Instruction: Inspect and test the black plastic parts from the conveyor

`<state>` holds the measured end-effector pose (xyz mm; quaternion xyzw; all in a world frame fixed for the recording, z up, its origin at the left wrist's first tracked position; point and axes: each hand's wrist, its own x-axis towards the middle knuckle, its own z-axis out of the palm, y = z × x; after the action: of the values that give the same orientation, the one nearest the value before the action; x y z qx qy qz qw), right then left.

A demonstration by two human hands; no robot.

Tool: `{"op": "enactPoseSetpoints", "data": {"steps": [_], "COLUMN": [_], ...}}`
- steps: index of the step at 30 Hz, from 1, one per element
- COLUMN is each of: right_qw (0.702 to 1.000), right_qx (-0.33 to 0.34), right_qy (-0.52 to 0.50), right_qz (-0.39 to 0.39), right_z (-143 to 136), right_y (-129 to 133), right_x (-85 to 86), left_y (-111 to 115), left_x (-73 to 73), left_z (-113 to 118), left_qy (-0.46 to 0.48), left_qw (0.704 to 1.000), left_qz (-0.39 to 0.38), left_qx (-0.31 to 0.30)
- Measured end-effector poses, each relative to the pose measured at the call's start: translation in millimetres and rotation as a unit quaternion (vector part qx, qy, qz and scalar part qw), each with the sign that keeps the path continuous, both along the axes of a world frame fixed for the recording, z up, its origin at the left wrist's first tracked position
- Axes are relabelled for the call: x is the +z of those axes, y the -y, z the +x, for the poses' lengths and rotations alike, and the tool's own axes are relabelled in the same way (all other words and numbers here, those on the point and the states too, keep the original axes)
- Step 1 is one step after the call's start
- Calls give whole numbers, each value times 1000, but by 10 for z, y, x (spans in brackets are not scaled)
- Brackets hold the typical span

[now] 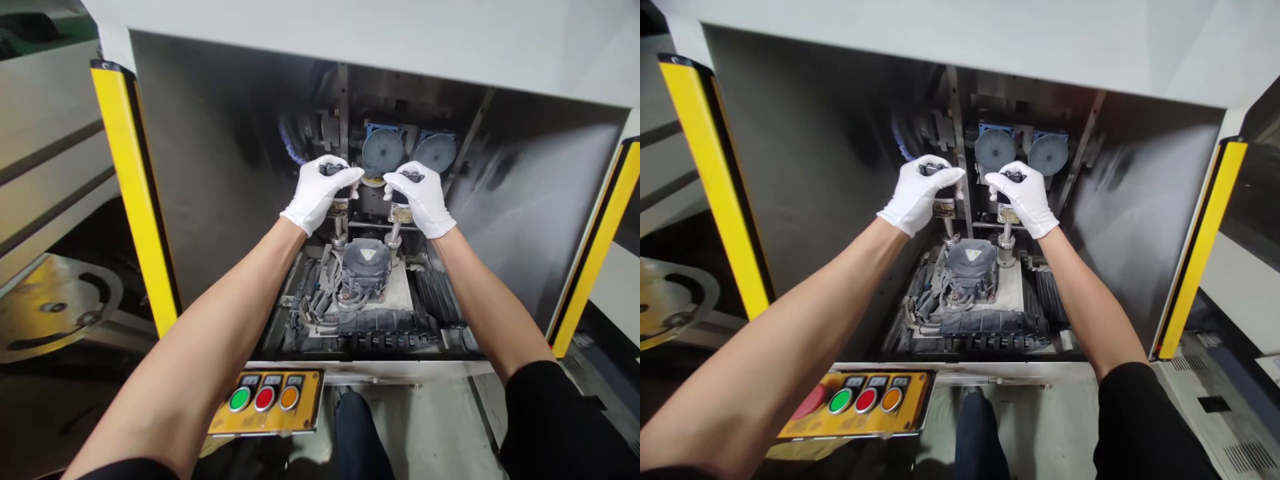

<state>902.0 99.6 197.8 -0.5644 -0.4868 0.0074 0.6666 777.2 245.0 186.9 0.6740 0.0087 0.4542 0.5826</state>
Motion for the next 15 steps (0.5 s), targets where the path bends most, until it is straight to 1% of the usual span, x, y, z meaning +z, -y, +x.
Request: {"op": "enactPoseSetpoints", "data": {"steps": [3, 5, 8, 11, 13, 15], "right_qw": [1000, 1000, 997, 989, 987, 988], "right_qx": [-3, 11, 55, 93, 97, 89], "right_qy": [-5, -8, -44, -94, -106, -107], "right_qz": [4, -4, -34, -61, -65, -62], "right_z": [7, 11, 18, 33, 44, 49], "right_y": [10, 35, 80, 94, 79, 56], "right_x": [-33, -18, 55, 125, 139, 126], "left_y": [1, -18, -74, -131, -139, -107], "left_x": [-54, -48, 16, 93, 125, 142], "left_z": [-18, -50, -108, -131, -124, -117], "left_qy": [3, -13, -44, -89, -111, -125], "left_qw": [1000, 1000, 996, 985, 979, 976], "left_qz": [13, 13, -6, -54, -82, -98], "left_qx": [3, -15, -78, -140, -153, -150]}}
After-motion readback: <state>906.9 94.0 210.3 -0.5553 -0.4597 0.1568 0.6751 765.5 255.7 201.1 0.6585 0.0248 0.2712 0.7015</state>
